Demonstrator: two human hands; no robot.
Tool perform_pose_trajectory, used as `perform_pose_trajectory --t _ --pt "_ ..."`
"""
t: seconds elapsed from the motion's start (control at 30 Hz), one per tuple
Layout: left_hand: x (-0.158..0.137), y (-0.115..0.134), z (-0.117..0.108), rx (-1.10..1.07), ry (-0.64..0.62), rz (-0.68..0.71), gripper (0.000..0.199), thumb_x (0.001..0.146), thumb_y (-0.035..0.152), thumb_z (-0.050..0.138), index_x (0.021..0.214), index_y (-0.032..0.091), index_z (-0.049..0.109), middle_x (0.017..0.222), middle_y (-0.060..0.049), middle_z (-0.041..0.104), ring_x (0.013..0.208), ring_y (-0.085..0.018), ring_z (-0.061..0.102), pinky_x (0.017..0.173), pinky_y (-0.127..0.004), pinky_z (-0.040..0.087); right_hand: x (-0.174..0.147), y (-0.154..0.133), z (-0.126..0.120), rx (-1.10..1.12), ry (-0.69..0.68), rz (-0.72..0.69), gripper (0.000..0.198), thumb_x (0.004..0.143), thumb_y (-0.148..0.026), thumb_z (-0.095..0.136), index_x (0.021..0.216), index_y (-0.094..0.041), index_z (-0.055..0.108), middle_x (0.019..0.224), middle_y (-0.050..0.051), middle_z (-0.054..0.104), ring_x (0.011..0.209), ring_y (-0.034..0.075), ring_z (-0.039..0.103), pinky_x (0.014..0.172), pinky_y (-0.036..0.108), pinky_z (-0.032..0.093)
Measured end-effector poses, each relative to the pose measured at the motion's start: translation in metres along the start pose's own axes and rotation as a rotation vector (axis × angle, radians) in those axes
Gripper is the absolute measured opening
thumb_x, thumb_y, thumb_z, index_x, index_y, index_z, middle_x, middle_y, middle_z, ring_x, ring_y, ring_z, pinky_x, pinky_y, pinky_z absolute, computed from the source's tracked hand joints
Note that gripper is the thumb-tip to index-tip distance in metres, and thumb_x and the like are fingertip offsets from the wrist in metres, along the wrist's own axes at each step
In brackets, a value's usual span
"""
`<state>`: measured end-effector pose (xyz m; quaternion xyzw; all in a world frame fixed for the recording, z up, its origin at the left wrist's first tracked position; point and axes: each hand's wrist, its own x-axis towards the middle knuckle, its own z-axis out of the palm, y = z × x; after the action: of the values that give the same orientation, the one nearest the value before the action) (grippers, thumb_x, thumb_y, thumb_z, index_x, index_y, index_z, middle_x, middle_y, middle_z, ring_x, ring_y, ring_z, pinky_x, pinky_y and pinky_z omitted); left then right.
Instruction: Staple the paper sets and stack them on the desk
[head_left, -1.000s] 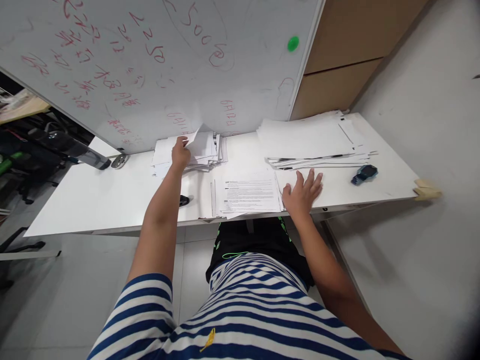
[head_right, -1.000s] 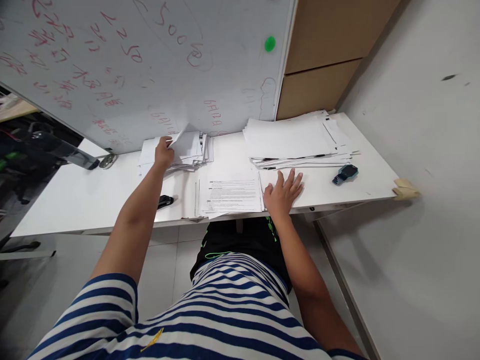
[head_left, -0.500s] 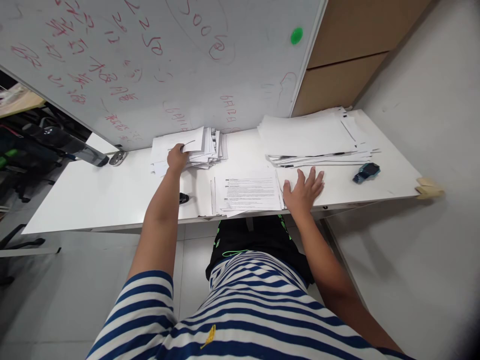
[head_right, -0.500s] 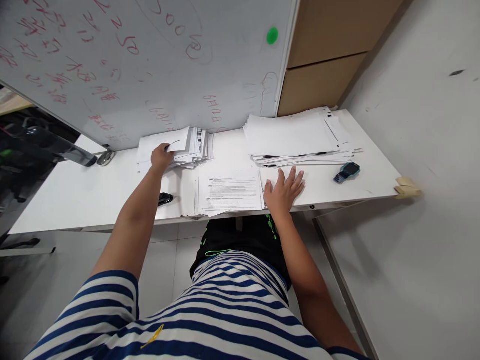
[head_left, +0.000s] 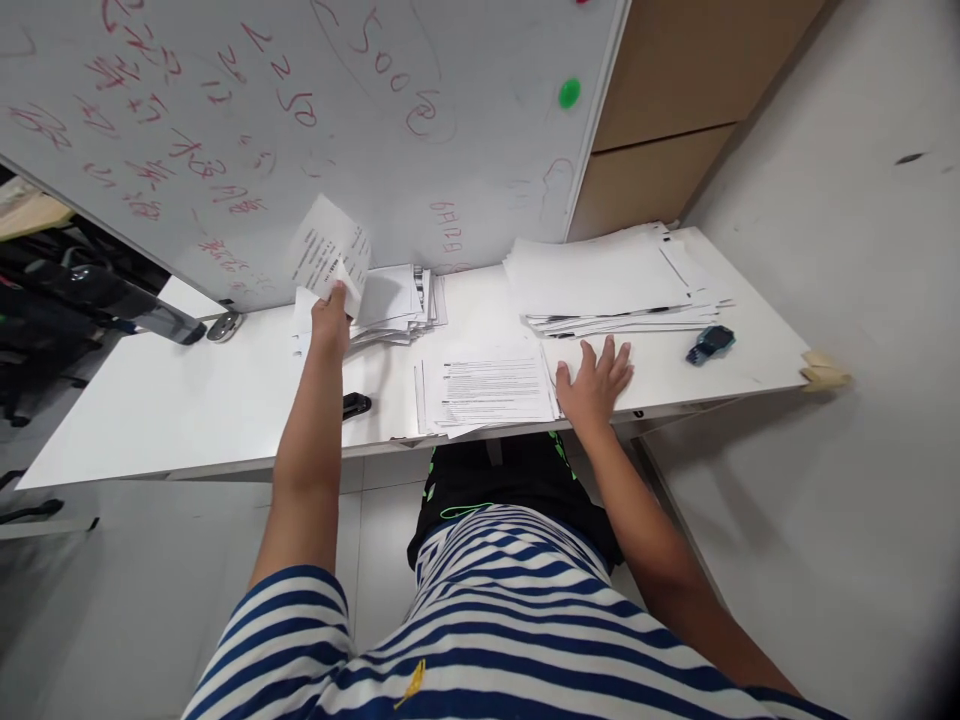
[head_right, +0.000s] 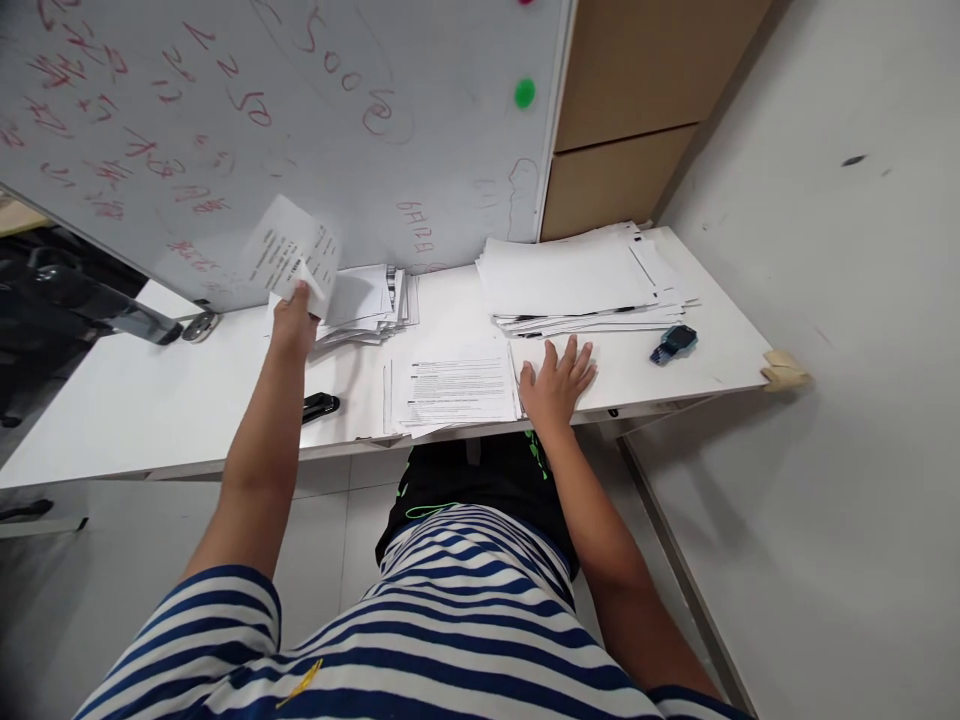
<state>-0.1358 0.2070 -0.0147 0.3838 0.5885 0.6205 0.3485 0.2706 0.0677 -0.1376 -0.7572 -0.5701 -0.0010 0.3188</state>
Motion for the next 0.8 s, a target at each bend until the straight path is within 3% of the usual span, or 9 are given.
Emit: perform_pose_trajectory --t 0.1,0.17,0.27,0.37,0.43,0.53,0.67,0.8 --pt "-0.059 0.029 0.011 -0.297 -0.180 -0.030 0.049 0.101 0.055 0.053 0.136 0.021 0.060 0.125 -0.009 0.073 0.130 -0.022 0.062 0.103 -0.033 0.056 -0.001 0.000 -0.005 0.112 0.013 -0.011 0.055 0.094 -0.047 0.051 0.140 -0.017 0.054 0.165 0.021 0.034 0.159 0.040 0.011 0.121 0.073 0.010" --pt "-0.107 0.041 0.019 -0.425 -0.294 -0.100 0.050 0.102 0.058 0.048 0.137 0.024 0.061 0.130 -0.008 0.072 0.135 -0.022 0.059 0.110 -0.036 0.053 -0.003 -0.005 -0.013 0.315 -0.045 -0.023 0.061 0.092 -0.057 0.055 0.141 -0.019 0.054 0.165 0.018 0.036 0.159 0.037 0.014 0.124 0.068 0.010" --pt "-0.172 0.041 0.029 -0.604 -0.382 -0.264 0.050 0.106 0.055 0.039 0.141 0.026 0.060 0.133 -0.005 0.072 0.140 -0.021 0.055 0.115 -0.038 0.049 -0.011 -0.022 -0.030 0.860 -0.350 0.009 0.079 0.086 -0.074 0.058 0.148 -0.025 0.049 0.163 0.014 0.042 0.154 0.032 0.034 0.125 0.057 0.026" --pt "-0.217 0.025 0.039 -0.717 -0.409 -0.504 0.048 0.108 0.049 0.036 0.144 0.025 0.058 0.135 -0.004 0.072 0.142 -0.021 0.054 0.118 -0.040 0.047 -0.022 -0.046 -0.047 1.327 -0.643 0.108 0.092 0.077 -0.083 0.063 0.150 -0.029 0.049 0.153 0.011 0.056 0.141 0.030 0.053 0.120 0.049 0.040" --pt "-0.234 0.013 0.044 -0.749 -0.421 -0.607 0.049 0.108 0.048 0.038 0.146 0.024 0.056 0.136 -0.005 0.071 0.142 -0.022 0.053 0.120 -0.042 0.045 -0.027 -0.059 -0.057 1.444 -0.671 0.200 0.087 0.074 -0.076 0.073 0.145 -0.029 0.056 0.145 0.008 0.064 0.137 0.029 0.057 0.119 0.047 0.043" --pt "-0.246 0.002 0.047 -0.747 -0.406 -0.656 0.050 0.106 0.049 0.042 0.148 0.024 0.054 0.140 -0.005 0.068 0.144 -0.023 0.051 0.122 -0.043 0.043 -0.027 -0.069 -0.069 1.492 -0.634 0.312 0.068 0.073 -0.057 0.085 0.131 -0.026 0.068 0.128 0.005 0.074 0.131 0.028 0.063 0.118 0.046 0.045" --pt "-0.253 -0.002 0.045 -0.671 -0.398 -0.580 0.051 0.101 0.049 0.055 0.145 0.023 0.058 0.145 -0.006 0.065 0.145 -0.025 0.050 0.122 -0.044 0.042 -0.022 -0.070 -0.084 1.496 -0.651 0.367 0.049 0.071 -0.047 0.089 0.112 -0.023 0.076 0.113 0.004 0.080 0.122 0.027 0.069 0.113 0.044 0.051" --pt "-0.261 -0.004 0.042 -0.566 -0.423 -0.474 0.050 0.095 0.049 0.067 0.134 0.019 0.067 0.143 -0.008 0.066 0.146 -0.028 0.048 0.123 -0.044 0.040 -0.024 -0.069 -0.091 1.475 -0.637 0.453 0.043 0.070 -0.043 0.090 0.105 -0.022 0.077 0.111 0.004 0.080 0.116 0.027 0.071 0.106 0.041 0.057"
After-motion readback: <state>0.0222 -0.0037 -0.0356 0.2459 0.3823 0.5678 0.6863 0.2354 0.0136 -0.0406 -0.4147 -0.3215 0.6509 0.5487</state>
